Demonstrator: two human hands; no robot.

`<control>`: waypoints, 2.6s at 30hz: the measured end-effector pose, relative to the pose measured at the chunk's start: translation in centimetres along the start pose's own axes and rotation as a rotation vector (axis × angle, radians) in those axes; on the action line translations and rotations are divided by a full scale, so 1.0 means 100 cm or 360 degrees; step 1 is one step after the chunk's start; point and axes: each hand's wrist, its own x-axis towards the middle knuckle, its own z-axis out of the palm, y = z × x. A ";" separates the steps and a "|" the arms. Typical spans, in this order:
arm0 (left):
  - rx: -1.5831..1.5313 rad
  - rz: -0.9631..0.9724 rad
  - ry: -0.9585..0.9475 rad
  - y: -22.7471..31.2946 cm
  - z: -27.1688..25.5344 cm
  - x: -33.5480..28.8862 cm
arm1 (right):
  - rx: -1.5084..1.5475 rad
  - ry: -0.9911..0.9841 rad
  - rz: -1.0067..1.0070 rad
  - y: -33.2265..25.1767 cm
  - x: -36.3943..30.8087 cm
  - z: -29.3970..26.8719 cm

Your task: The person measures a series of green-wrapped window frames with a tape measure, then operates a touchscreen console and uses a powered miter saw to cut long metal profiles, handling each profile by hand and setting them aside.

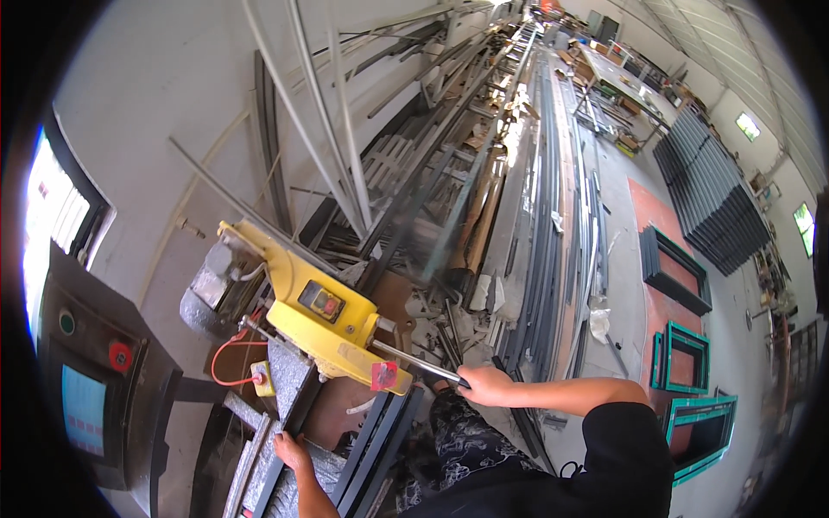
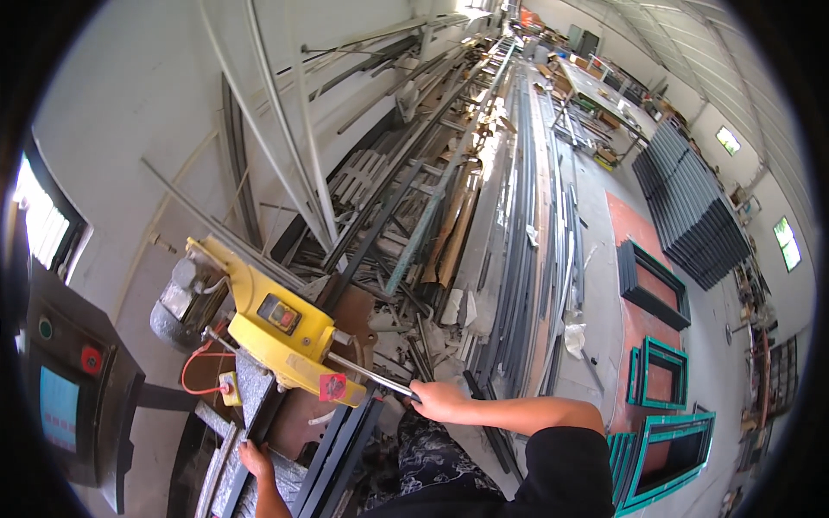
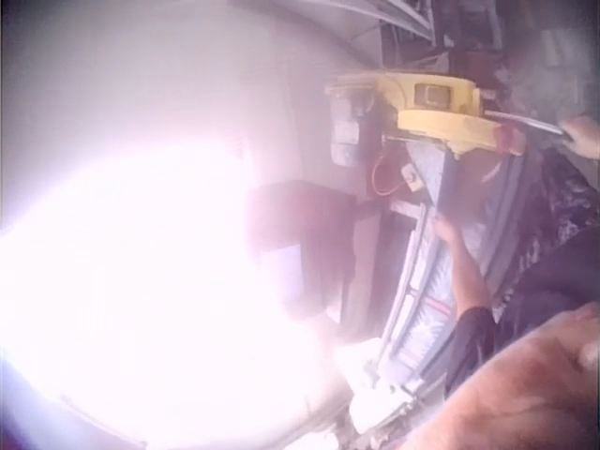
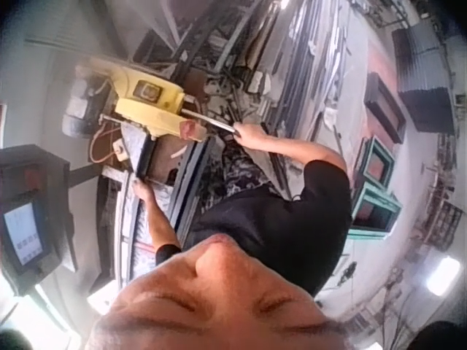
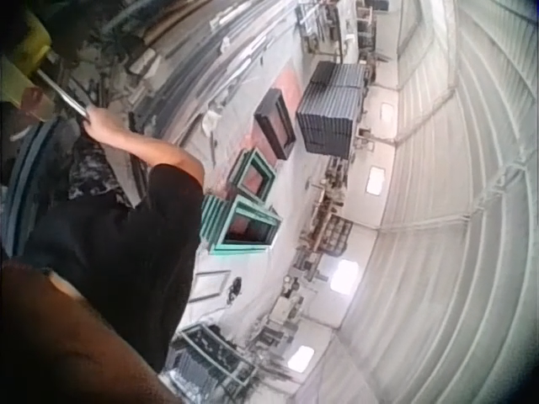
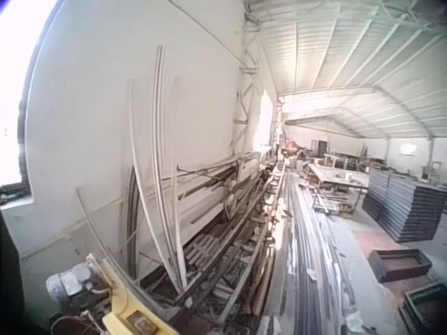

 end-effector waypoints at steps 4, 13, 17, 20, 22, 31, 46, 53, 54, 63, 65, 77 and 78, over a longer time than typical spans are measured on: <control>-0.0001 -0.0017 -0.0019 -0.003 -0.004 0.003 | 0.0016 -0.0014 0.0008 -0.003 0.001 0.002; 0.0024 0.0061 0.0070 0.010 -0.012 0.001 | 0.0071 0.0063 -0.0061 0.023 0.010 0.032; 0.0018 0.0044 0.0013 0.008 -0.007 -0.001 | 0.0097 0.0055 -0.0059 0.038 0.012 0.047; 0.0031 0.0049 -0.0007 0.013 -0.004 -0.003 | 0.0078 0.0044 -0.0010 0.045 0.012 0.050; 0.0045 0.0021 -0.0034 0.017 -0.004 -0.003 | 0.0065 0.0045 -0.0014 0.048 0.014 0.054; 0.0120 -0.0101 -0.0107 -0.016 0.009 0.005 | -0.0249 -0.0062 -0.0183 -0.088 -0.015 -0.092; -0.0038 0.0139 -0.0693 0.028 -0.082 -0.098 | -0.1315 0.0810 -0.1354 -0.301 0.032 -0.209; -0.0312 0.0041 -0.0581 0.075 -0.071 -0.143 | -0.0672 -0.0472 -0.1644 -0.227 0.019 0.097; -0.0346 0.0018 -0.0434 0.078 -0.067 -0.150 | -0.0777 -0.0477 -0.1503 -0.208 0.035 0.133; -0.0958 -0.0875 0.0624 0.080 -0.119 -0.227 | -0.1136 -0.0740 -0.1460 -0.177 0.088 0.222; -0.1360 -0.1467 0.0543 0.105 -0.100 -0.262 | -0.1182 -0.0834 -0.1541 -0.177 0.096 0.225; -0.4607 -0.2966 0.1452 0.180 0.059 -0.222 | -0.0974 -0.1060 -0.1751 -0.162 0.119 0.229; -0.4637 -0.2929 0.1682 0.183 0.058 -0.210 | -0.0982 -0.1037 -0.1788 -0.164 0.120 0.229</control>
